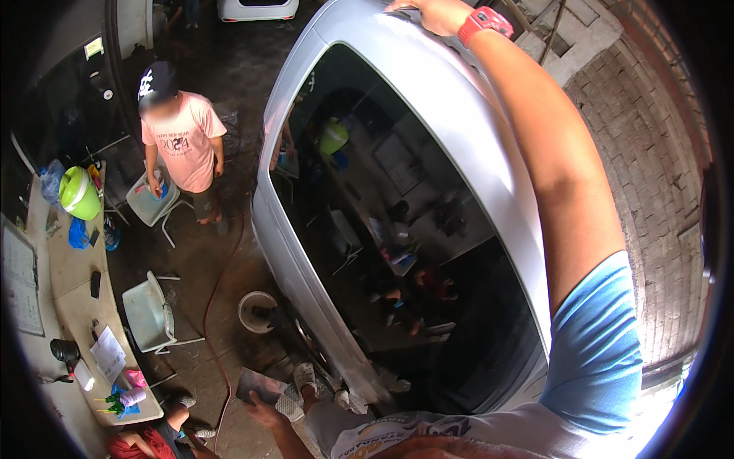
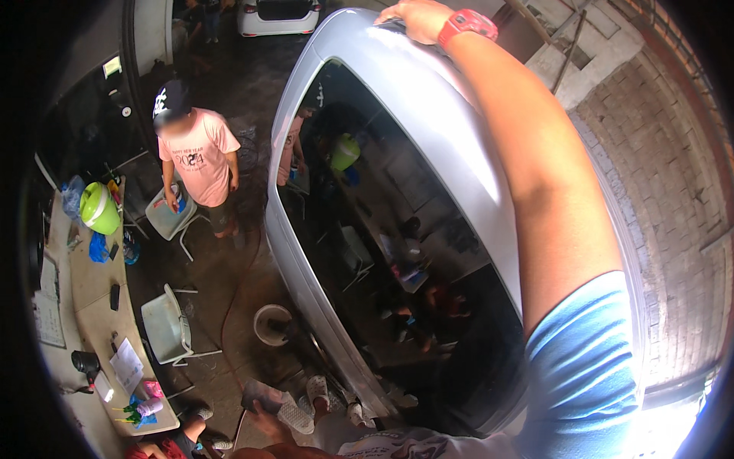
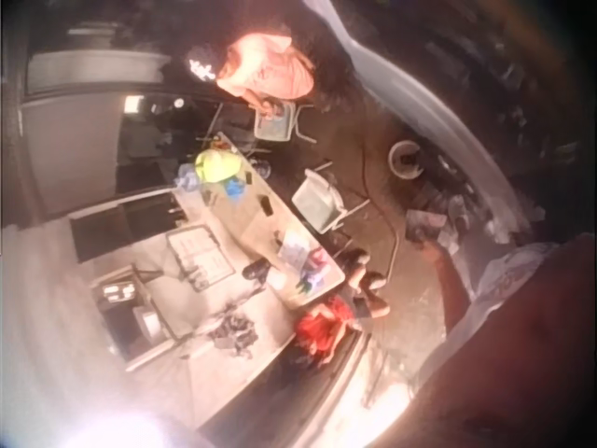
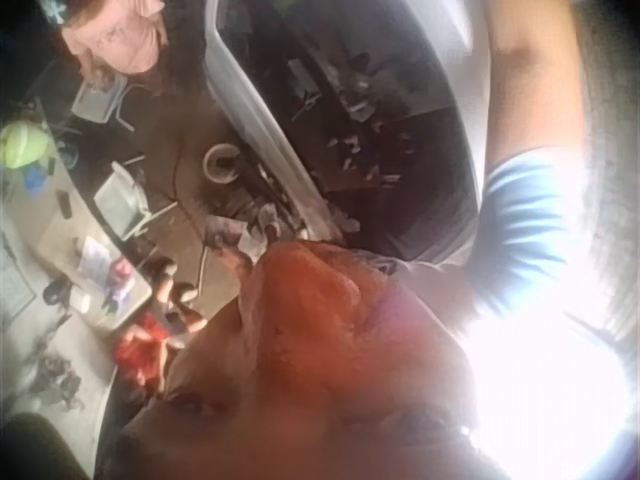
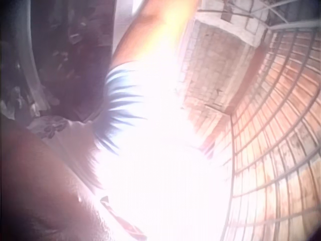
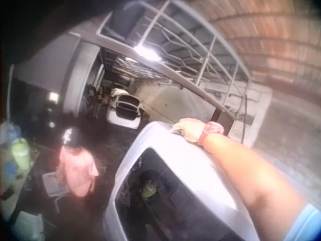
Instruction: The person sands the upper side panel of a silver car using a sanding block. They move the block back and forth along the panel edge, then walk around the vehicle to continue sanding other sections.
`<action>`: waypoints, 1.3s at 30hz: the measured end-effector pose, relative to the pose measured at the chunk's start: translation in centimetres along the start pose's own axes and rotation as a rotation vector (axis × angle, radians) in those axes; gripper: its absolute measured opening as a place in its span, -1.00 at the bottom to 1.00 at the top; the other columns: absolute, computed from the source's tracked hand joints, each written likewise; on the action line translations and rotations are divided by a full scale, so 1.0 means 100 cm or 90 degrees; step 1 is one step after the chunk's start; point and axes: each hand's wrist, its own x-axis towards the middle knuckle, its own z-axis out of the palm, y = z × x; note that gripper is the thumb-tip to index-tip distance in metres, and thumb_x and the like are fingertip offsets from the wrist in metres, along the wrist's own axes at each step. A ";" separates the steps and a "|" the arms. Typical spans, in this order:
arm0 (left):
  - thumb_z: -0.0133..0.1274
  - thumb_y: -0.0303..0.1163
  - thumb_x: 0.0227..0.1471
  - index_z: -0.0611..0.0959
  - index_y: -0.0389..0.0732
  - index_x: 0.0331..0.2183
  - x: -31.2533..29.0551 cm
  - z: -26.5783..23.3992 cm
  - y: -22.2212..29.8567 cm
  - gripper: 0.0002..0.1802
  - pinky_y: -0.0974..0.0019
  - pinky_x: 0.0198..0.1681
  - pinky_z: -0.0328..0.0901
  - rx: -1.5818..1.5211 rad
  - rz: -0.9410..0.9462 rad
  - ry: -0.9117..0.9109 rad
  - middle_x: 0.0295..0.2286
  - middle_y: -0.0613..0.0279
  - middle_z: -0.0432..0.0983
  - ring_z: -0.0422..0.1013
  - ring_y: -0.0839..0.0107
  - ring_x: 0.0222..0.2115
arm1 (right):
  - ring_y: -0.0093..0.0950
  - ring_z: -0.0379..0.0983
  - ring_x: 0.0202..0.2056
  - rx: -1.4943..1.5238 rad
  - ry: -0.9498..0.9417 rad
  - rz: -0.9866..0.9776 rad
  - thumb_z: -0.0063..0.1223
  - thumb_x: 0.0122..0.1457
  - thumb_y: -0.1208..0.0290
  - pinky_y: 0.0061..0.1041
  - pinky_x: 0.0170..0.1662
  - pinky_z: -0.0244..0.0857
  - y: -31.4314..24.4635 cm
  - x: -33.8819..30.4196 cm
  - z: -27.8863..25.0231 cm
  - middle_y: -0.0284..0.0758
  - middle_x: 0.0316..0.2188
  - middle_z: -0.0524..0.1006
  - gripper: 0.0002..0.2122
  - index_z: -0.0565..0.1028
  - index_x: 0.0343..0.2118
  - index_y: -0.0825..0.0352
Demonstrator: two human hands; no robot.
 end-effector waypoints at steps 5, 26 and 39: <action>0.14 -0.03 0.39 0.32 -0.46 0.39 -0.034 0.052 0.044 -0.15 0.00 0.32 0.31 0.004 -0.007 0.022 0.28 -0.22 0.41 0.44 -0.07 0.20 | -0.10 0.53 0.21 0.004 -0.092 0.033 0.11 0.17 0.56 -0.14 0.30 0.40 0.000 0.051 0.006 -0.16 0.10 0.65 -0.56 0.67 0.12 0.07; 0.08 -0.19 0.43 0.34 -0.39 0.39 -0.022 0.139 0.069 -0.30 0.04 0.29 0.33 -0.078 -0.010 0.008 0.25 -0.12 0.45 0.48 0.03 0.15 | -0.29 0.52 0.27 -0.065 -0.195 0.129 0.19 0.27 0.62 -0.17 0.25 0.48 0.058 0.126 0.101 -0.41 0.25 0.60 -0.47 0.63 0.22 -0.15; 0.16 -0.04 0.39 0.25 -0.33 0.47 -0.039 0.250 0.150 -0.12 0.01 0.46 0.10 0.103 -0.008 -0.159 0.40 -0.09 0.27 0.30 0.03 0.35 | -0.17 0.58 0.15 0.587 0.170 -0.036 0.10 0.18 0.56 -0.25 0.32 0.37 -0.044 -0.057 -0.064 -0.05 0.15 0.64 -0.49 0.61 0.23 0.20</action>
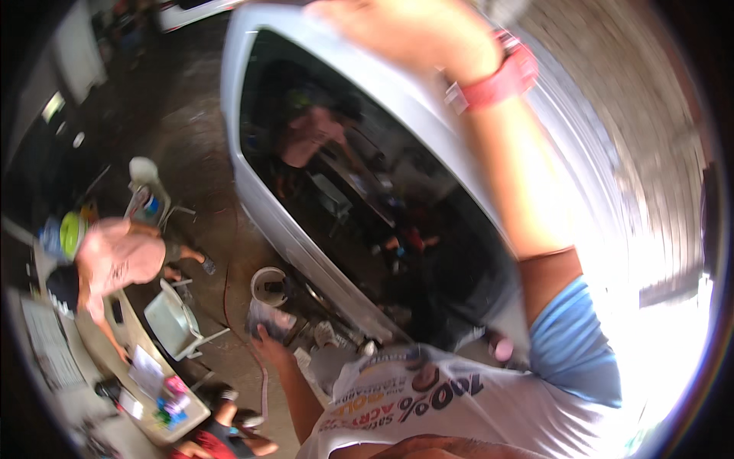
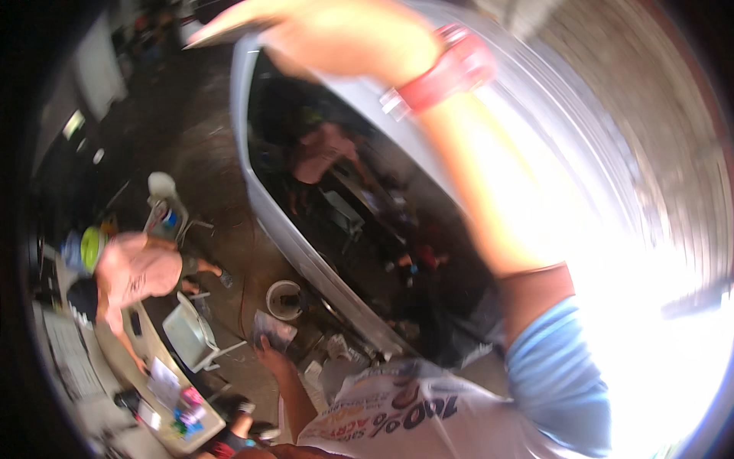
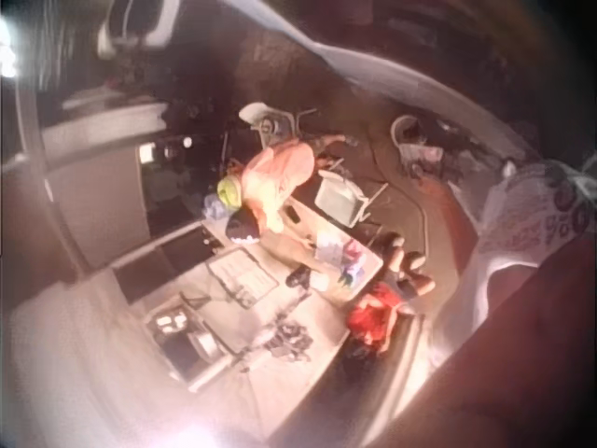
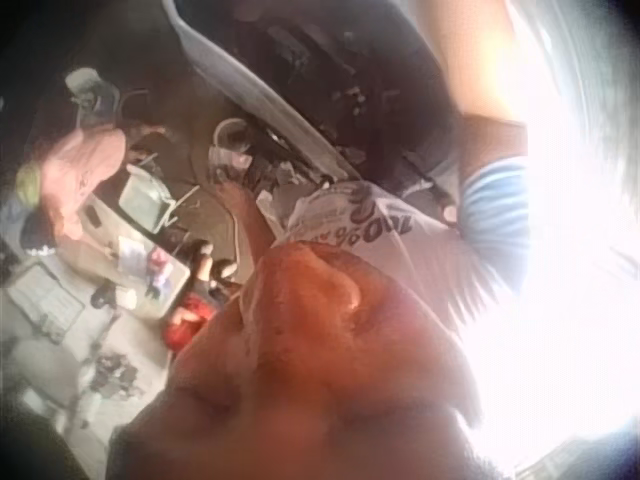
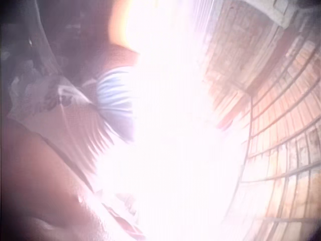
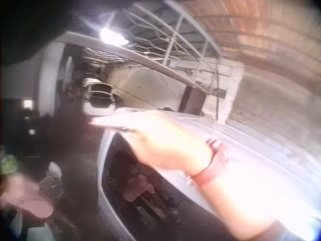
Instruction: The person sands the upper side panel of a silver car using a sanding block. They move the block back and forth along the panel edge, then walk around the vehicle to continue sanding other sections.
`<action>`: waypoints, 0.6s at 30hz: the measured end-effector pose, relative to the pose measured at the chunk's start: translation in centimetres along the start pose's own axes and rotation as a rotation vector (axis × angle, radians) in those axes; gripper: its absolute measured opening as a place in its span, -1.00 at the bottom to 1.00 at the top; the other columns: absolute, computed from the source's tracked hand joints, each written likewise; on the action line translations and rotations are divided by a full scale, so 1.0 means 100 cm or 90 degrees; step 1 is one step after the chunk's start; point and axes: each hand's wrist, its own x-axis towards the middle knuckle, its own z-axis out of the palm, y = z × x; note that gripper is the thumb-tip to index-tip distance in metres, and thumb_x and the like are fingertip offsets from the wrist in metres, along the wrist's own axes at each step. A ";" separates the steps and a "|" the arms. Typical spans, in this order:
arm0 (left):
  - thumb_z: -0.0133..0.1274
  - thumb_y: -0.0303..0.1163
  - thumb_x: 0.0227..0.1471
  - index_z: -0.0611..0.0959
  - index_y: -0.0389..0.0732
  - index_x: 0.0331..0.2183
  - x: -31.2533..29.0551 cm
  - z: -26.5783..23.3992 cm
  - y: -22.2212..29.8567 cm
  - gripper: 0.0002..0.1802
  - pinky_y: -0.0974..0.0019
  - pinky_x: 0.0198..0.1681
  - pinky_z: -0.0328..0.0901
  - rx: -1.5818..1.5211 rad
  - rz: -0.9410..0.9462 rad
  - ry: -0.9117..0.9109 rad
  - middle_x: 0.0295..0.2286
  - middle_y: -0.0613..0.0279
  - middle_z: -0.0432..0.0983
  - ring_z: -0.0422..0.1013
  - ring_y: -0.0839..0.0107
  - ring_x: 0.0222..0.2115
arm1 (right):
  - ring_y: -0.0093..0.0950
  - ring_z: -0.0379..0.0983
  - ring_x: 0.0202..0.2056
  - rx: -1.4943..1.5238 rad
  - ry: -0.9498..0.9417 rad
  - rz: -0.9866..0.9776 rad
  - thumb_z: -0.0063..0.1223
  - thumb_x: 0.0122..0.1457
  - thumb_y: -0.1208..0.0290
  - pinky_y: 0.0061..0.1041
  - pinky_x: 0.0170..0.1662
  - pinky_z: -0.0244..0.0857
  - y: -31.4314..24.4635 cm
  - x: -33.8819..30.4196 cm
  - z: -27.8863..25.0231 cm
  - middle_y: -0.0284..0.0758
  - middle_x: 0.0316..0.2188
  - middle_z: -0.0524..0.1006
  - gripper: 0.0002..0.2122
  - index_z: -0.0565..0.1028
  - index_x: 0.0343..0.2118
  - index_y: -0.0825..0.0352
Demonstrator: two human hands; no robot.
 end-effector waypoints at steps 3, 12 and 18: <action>0.16 -0.07 0.38 0.27 -0.33 0.45 -0.034 0.064 0.084 -0.15 -0.01 0.44 0.13 -0.110 -0.031 -0.131 0.39 -0.05 0.29 0.30 0.07 0.35 | -0.25 0.60 0.20 0.216 0.095 0.074 -0.04 0.31 0.65 -0.34 0.27 0.46 -0.016 -0.067 0.055 -0.16 0.27 0.59 -0.45 0.50 0.37 0.17; 0.26 -0.11 0.29 0.55 -0.33 0.22 -0.058 0.098 0.138 -0.36 0.12 0.21 0.36 -0.256 -0.097 -0.359 0.15 0.00 0.52 0.49 0.17 0.12 | -0.04 0.59 0.07 0.107 -0.041 0.316 0.12 0.26 0.46 -0.09 -0.06 0.60 -0.130 -0.286 0.239 -0.06 0.21 0.42 -0.37 0.29 0.41 0.11; 0.30 -0.19 0.24 0.45 -0.39 0.31 -0.101 0.076 0.172 -0.24 0.02 0.34 0.29 -0.120 0.055 -0.426 0.25 -0.11 0.41 0.42 0.05 0.22 | 0.01 0.54 0.18 0.111 -0.153 0.570 0.09 0.30 0.43 -0.11 -0.02 0.62 -0.188 -0.342 0.239 0.02 0.26 0.37 -0.40 0.24 0.41 0.11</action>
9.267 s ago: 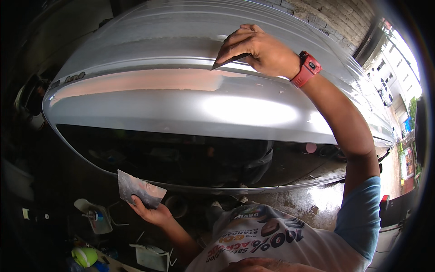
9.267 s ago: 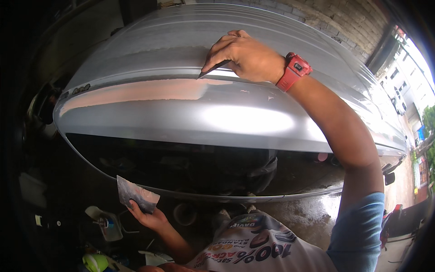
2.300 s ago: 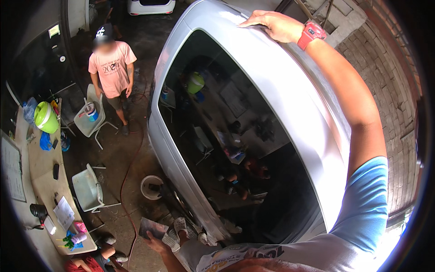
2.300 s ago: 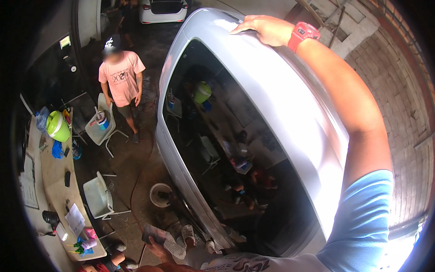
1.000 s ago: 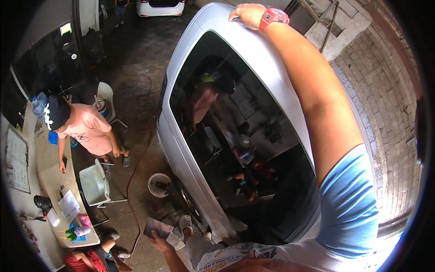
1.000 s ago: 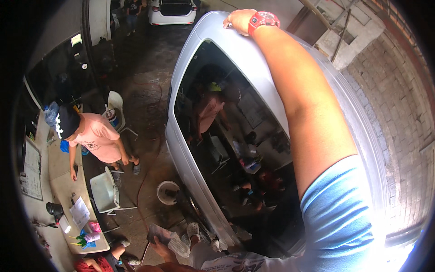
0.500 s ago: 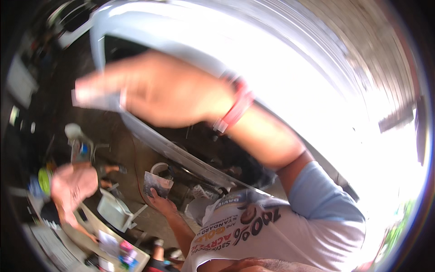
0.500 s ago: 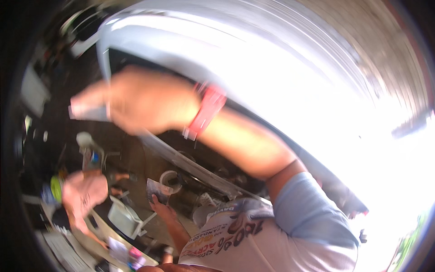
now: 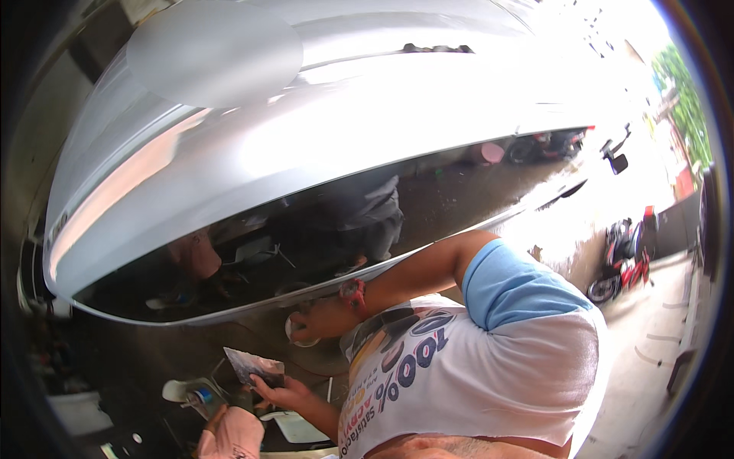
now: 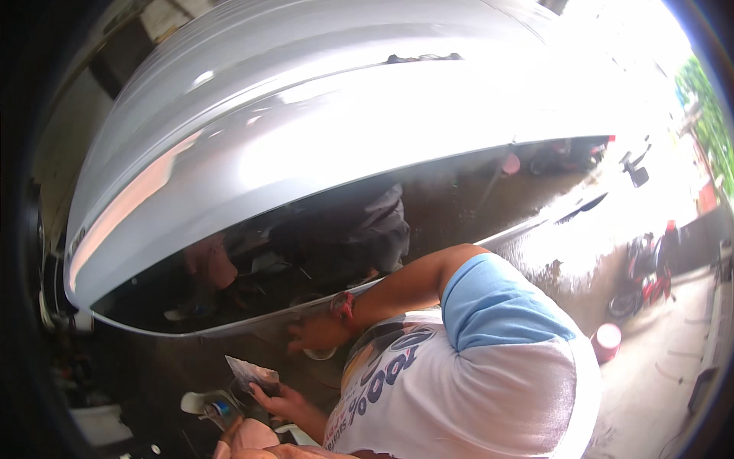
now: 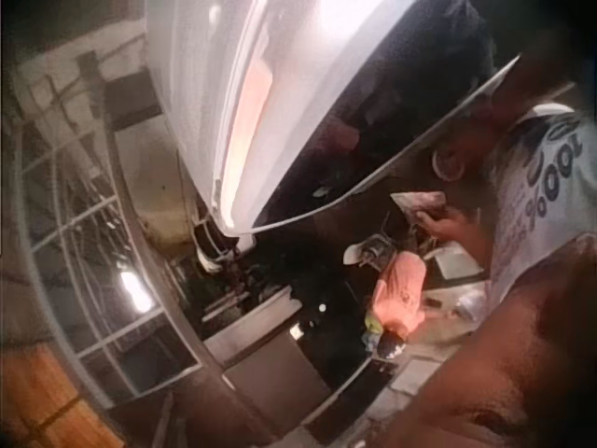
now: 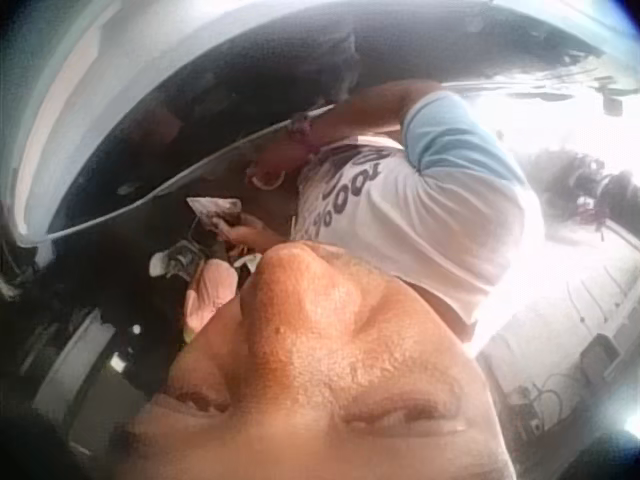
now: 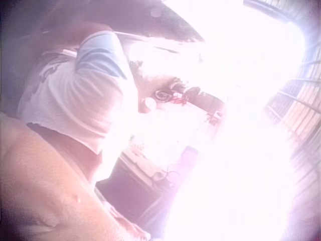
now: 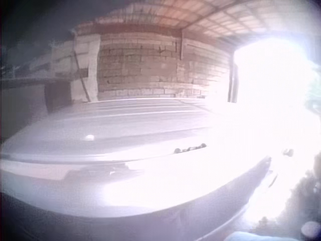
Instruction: The person sands the upper side panel of a silver car using a sanding block. They move the block back and forth along the panel edge, then walk around the vehicle to continue sanding other sections.
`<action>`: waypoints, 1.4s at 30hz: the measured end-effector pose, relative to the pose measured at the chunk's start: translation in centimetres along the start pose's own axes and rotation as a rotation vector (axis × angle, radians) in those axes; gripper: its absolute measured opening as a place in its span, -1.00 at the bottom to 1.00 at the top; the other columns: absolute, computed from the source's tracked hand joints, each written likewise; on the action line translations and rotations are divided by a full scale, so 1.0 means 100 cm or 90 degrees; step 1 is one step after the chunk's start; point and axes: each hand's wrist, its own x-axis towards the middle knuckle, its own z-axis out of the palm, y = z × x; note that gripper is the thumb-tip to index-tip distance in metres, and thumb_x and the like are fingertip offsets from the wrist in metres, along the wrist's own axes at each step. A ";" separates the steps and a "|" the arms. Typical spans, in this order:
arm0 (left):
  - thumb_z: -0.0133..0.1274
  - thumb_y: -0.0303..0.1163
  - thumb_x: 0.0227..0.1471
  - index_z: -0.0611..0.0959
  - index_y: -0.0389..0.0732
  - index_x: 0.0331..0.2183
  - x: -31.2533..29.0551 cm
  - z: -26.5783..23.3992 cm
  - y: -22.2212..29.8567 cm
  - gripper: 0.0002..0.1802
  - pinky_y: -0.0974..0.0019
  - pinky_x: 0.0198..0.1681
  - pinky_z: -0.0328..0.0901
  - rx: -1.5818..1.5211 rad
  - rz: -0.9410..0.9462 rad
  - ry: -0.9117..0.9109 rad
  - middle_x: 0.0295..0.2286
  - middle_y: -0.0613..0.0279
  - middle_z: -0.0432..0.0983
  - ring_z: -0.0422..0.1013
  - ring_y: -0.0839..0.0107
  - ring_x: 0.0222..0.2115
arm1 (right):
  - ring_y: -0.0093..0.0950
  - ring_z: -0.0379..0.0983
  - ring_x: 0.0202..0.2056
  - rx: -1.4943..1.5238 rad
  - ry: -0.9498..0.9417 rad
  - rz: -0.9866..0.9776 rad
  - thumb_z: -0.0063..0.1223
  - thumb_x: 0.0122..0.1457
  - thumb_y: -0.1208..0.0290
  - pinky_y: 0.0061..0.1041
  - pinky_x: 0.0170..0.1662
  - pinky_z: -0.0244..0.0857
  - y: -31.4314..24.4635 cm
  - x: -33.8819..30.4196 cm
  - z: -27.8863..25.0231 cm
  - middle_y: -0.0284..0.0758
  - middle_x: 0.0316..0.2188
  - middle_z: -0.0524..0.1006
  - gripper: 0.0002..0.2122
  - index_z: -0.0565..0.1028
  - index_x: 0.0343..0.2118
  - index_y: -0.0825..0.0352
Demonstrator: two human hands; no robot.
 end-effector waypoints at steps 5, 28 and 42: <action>0.33 -0.20 0.20 0.48 -0.42 0.29 -0.014 0.014 0.017 -0.23 0.03 0.35 0.27 0.141 -0.024 -0.138 0.25 -0.14 0.43 0.41 0.03 0.24 | -0.04 0.52 0.20 0.416 0.302 -0.158 0.10 0.27 0.53 -0.18 0.17 0.50 -0.008 -0.012 -0.008 -0.06 0.26 0.42 -0.39 0.29 0.40 0.17; 0.23 -0.33 0.36 0.58 -0.19 0.25 -0.012 -0.020 -0.012 -0.51 0.23 0.17 0.47 -0.167 -0.188 -0.165 0.05 0.29 0.65 0.57 0.42 0.05 | -0.59 0.55 0.03 0.798 -0.123 0.172 0.32 0.38 0.44 -0.52 0.15 0.40 0.074 0.082 -0.036 -0.39 -0.01 0.63 -0.61 0.47 0.19 0.33; 0.16 -0.28 0.37 0.63 -0.11 0.11 -0.125 -0.177 -0.052 -0.66 0.30 -0.03 0.56 -0.228 0.097 0.538 -0.03 0.30 0.69 0.64 0.42 -0.07 | -0.47 0.54 0.12 0.939 -0.046 0.320 0.30 0.37 0.48 -0.38 0.23 0.42 0.114 0.027 0.054 -0.37 0.09 0.60 -0.64 0.51 0.18 0.29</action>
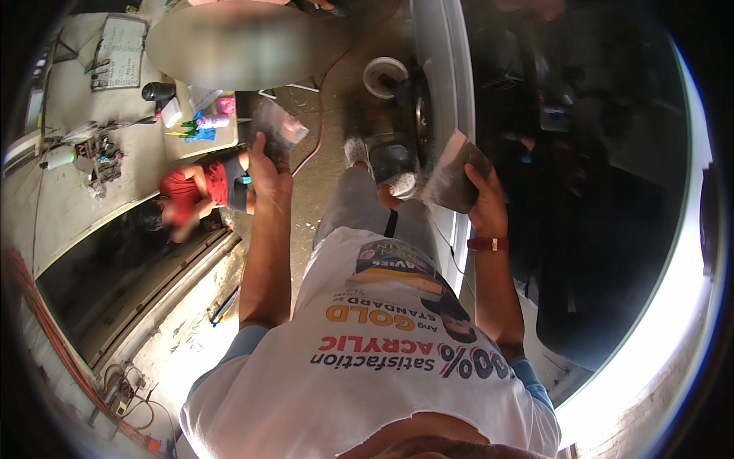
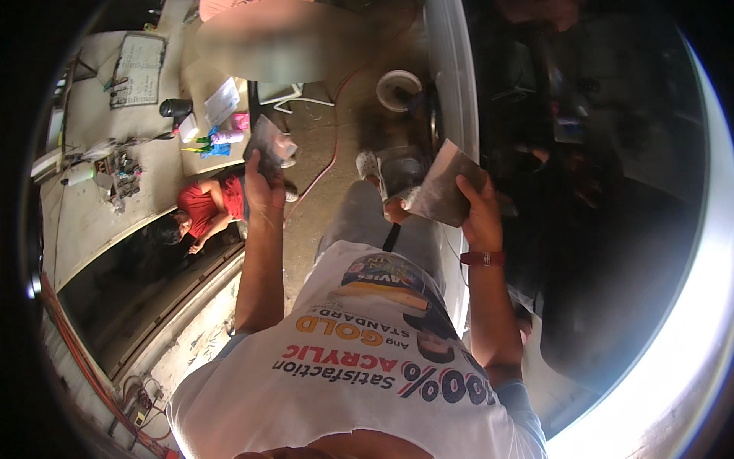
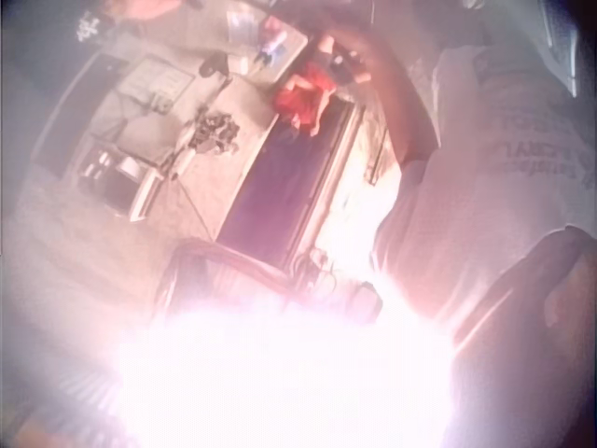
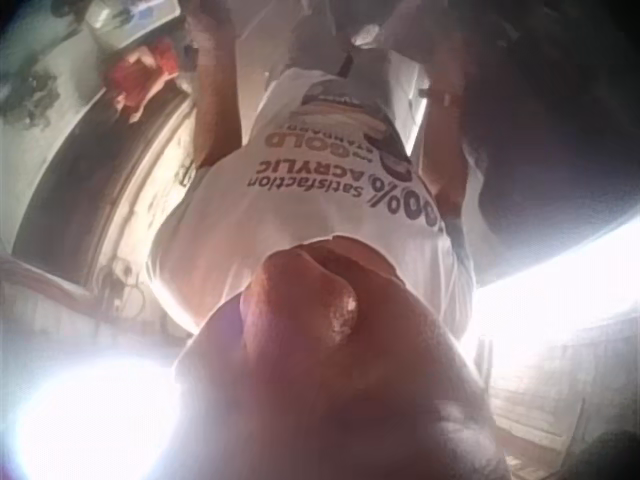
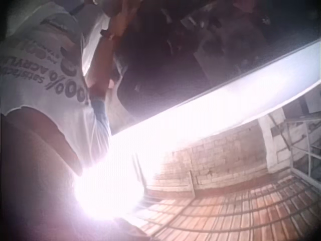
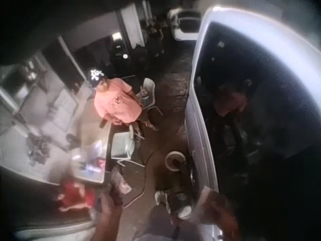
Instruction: The person sands the upper side panel of a silver car using a sanding block. They move the block back and forth along the panel edge, then walk around the vehicle to continue sanding other sections.
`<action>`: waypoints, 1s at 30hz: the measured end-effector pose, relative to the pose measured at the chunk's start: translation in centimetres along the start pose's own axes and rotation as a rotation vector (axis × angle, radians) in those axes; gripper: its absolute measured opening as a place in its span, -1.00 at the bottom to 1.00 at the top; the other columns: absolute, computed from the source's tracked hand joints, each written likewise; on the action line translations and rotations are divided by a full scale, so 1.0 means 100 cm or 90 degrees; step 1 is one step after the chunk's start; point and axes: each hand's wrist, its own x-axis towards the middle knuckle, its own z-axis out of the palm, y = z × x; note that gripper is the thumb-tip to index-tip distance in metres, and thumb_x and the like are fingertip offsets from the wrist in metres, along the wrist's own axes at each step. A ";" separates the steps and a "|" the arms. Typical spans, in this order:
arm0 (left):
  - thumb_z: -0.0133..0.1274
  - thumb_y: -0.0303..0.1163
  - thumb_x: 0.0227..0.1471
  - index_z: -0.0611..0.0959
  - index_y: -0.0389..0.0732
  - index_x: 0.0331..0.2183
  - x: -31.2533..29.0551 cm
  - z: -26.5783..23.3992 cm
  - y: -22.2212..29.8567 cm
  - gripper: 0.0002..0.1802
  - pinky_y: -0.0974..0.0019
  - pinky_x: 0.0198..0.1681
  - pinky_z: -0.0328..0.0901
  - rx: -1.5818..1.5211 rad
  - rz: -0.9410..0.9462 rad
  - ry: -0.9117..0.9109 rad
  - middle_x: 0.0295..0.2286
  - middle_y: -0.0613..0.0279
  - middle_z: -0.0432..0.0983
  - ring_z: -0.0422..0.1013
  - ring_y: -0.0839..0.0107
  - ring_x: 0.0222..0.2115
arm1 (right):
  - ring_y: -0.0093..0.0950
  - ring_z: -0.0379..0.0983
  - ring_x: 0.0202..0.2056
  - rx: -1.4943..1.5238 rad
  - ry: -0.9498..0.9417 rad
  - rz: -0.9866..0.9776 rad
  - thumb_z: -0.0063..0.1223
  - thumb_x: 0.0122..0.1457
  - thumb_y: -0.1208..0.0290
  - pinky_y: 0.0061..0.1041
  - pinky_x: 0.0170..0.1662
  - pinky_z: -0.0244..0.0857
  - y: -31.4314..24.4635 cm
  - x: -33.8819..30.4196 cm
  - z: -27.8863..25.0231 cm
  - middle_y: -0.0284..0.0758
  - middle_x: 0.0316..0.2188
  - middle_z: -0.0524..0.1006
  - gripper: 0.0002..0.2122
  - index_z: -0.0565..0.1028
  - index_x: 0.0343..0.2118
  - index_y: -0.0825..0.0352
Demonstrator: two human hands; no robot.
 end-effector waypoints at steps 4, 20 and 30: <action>0.14 -0.30 0.39 0.56 -0.09 0.17 0.002 0.001 -0.027 -0.62 0.21 0.03 0.56 0.095 -0.037 -0.033 0.03 0.27 0.65 0.63 0.35 -0.01 | -0.44 0.56 0.12 0.005 0.004 -0.003 0.28 0.38 0.48 -0.36 0.22 0.45 0.037 0.023 -0.014 -0.36 0.10 0.60 -0.60 0.49 0.24 0.30; 0.35 -0.36 0.26 0.39 -0.16 0.34 0.157 -0.058 -0.254 -0.27 0.09 0.11 0.50 0.128 -0.151 -0.332 0.20 0.13 0.49 0.54 0.21 0.12 | -0.28 0.65 0.03 0.232 0.257 -0.030 0.29 0.32 0.54 -0.17 0.10 0.62 0.305 0.150 -0.017 -0.27 0.04 0.65 -0.62 0.52 0.17 0.29; 0.18 -0.10 0.42 0.46 -0.37 0.27 0.143 -0.110 -0.208 -0.36 0.27 -0.01 0.47 0.383 0.090 -0.460 0.03 0.07 0.60 0.55 0.29 0.00 | -0.37 0.68 -0.07 0.199 0.215 -0.076 0.30 0.36 0.47 -0.28 0.03 0.62 0.339 0.165 0.101 -0.28 -0.04 0.67 -0.66 0.50 0.13 0.35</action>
